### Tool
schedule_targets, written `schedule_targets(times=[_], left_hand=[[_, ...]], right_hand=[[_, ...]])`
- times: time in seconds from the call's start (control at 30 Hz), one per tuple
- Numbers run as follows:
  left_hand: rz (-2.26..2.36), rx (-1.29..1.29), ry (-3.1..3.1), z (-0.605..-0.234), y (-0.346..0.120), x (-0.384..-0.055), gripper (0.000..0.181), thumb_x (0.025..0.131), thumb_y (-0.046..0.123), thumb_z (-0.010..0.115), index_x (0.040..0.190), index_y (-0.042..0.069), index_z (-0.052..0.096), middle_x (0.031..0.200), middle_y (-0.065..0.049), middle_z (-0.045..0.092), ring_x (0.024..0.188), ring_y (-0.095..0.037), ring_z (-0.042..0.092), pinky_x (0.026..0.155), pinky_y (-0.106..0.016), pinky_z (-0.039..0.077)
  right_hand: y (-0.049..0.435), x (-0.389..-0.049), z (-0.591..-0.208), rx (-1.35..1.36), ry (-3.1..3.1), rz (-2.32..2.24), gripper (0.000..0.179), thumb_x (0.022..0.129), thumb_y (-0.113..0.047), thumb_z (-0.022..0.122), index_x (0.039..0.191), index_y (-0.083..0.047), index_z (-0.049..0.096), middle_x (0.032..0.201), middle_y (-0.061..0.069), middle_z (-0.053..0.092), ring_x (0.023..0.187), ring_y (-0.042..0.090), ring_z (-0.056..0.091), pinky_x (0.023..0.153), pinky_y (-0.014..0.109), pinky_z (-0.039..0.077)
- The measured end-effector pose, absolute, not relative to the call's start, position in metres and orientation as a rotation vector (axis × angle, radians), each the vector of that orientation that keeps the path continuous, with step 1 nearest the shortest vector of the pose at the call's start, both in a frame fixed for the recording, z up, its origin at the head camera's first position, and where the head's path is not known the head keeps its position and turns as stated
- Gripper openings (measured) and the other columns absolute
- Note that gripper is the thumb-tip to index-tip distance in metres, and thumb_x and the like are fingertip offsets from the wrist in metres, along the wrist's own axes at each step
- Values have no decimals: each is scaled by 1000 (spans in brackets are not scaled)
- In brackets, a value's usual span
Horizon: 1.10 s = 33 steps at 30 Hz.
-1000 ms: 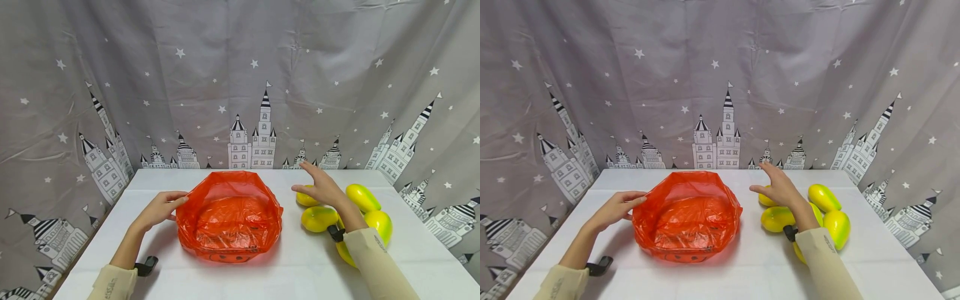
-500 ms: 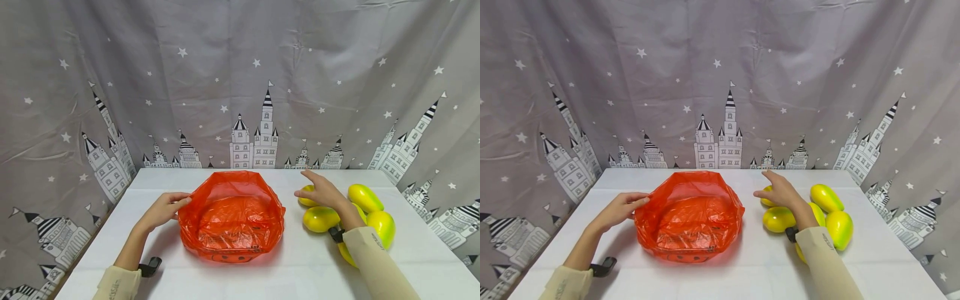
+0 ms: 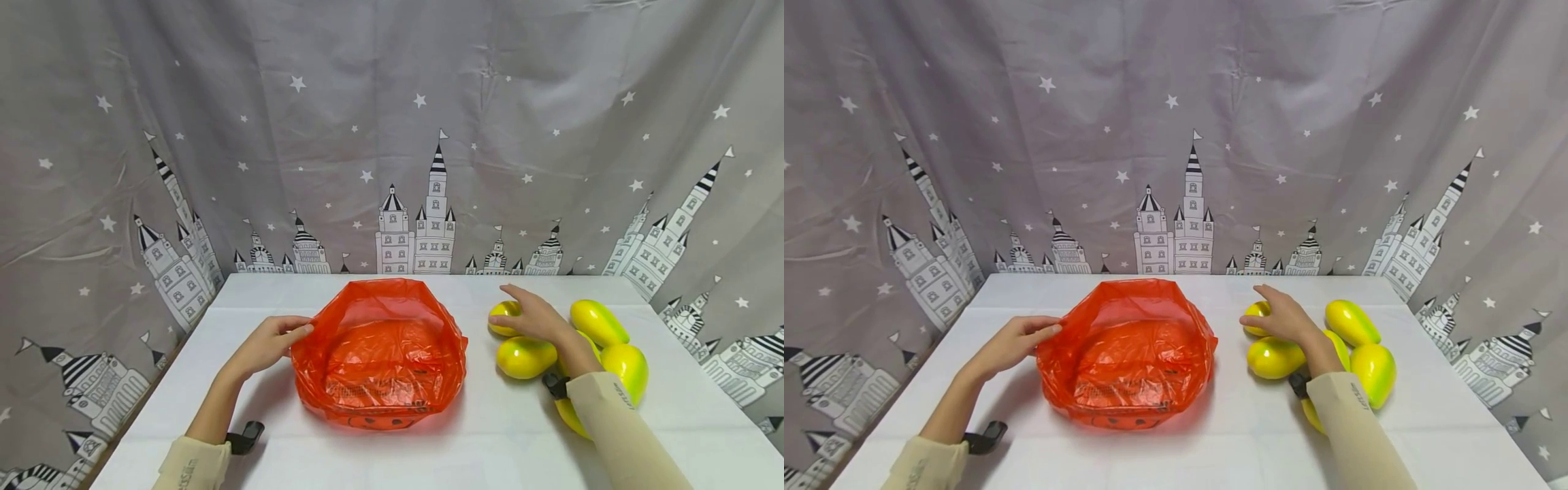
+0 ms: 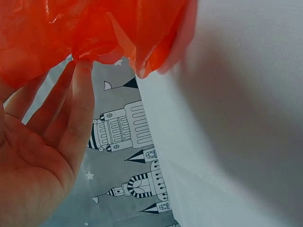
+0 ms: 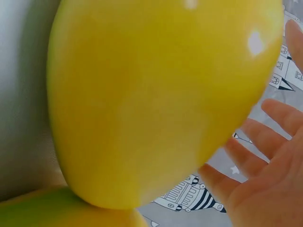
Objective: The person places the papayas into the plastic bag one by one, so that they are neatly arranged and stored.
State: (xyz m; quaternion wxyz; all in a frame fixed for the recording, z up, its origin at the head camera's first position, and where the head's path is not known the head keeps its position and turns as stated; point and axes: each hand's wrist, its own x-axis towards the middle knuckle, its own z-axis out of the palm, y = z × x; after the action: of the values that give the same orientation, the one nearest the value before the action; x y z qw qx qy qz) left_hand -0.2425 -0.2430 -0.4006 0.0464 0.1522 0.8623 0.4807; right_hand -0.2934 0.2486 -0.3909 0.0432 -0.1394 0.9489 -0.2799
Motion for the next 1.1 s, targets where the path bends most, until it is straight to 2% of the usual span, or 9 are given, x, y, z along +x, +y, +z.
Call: schedule_targets(times=[0.3,0.67,0.9,1.1], left_hand=[[1466,441,2616,-400,-243,-242,39,101,19,58,126,-11,60,111,-21,68,88,-25,67,70,-32,58],[1447,421,2621,-404,-244,-242,40,101,20,58,125,-11,61,109,-19,68,87,-24,65,71,-32,57],[1437,416,2646,-404,-243,-242,39,101,21,58,125,-9,61,111,-19,69,89,-24,65,72,-31,57],[1438,405,2692,-402,-241,-240,38,100,20,59,122,-10,63,104,-18,70,83,-22,64,64,-33,56]], right_hand=[[254,-293,-397,-426,2859,-866,84,90,-49,67,150,1,35,150,27,38,137,48,32,110,66,22],[260,-292,-398,-541,2861,-858,75,92,-34,70,145,9,39,147,32,37,136,50,32,111,62,23],[263,-294,-396,-530,2874,-816,67,93,-25,69,145,7,40,147,30,38,136,49,32,111,62,23],[262,-296,-397,-476,2858,-796,65,95,-24,67,147,3,39,148,31,36,135,51,28,110,66,20]])
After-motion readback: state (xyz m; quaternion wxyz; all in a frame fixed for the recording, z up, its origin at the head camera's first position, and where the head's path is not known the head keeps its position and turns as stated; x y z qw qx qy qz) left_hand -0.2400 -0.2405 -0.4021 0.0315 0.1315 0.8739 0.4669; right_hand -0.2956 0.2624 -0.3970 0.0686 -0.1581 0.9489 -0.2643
